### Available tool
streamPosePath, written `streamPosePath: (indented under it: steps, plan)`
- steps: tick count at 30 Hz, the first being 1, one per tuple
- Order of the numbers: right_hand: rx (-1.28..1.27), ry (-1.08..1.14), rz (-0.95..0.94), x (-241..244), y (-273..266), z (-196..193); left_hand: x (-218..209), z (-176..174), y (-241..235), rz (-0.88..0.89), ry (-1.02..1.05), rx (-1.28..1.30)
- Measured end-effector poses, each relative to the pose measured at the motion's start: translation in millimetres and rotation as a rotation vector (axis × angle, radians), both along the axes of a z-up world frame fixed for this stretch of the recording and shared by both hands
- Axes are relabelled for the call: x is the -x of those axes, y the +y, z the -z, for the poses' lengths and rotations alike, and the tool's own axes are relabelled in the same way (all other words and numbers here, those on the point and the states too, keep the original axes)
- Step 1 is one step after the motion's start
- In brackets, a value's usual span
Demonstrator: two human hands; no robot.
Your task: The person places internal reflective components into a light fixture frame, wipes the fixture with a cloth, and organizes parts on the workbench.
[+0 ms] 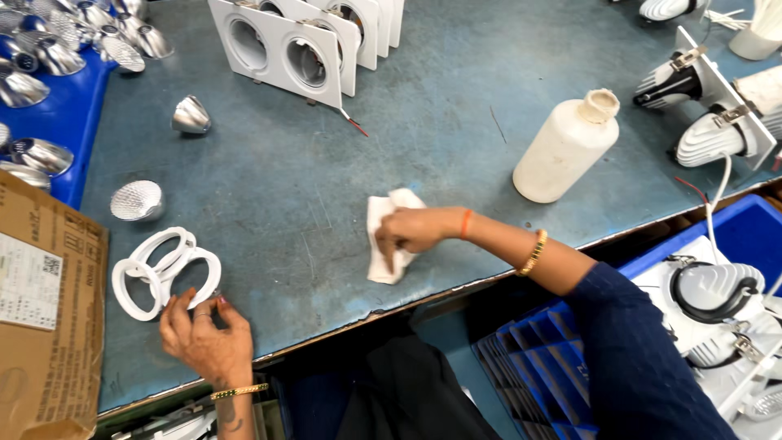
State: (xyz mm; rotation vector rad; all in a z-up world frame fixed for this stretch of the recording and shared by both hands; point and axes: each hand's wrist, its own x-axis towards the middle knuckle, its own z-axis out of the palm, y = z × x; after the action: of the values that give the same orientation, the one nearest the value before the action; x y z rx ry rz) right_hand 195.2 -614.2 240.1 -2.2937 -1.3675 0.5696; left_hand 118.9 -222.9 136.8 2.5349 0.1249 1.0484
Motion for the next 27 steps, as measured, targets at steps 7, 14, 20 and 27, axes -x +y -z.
streamPosePath:
  steps: [7,14,20,27]
  plan:
    - [0.608,0.234,0.138,42,-117,-27,9,-15,-8,0.036,-0.125,0.069]
    - [-0.230,-0.799,0.633,63,-80,-65,17,-42,-20,0.060,-0.211,0.064]
    - [-0.116,-0.632,0.754,33,-91,-21,-2,-78,-56,0.260,-0.246,0.153]
    - [-0.417,-0.343,0.529,-47,-95,-24,-20,-36,-92,0.758,0.434,1.090]
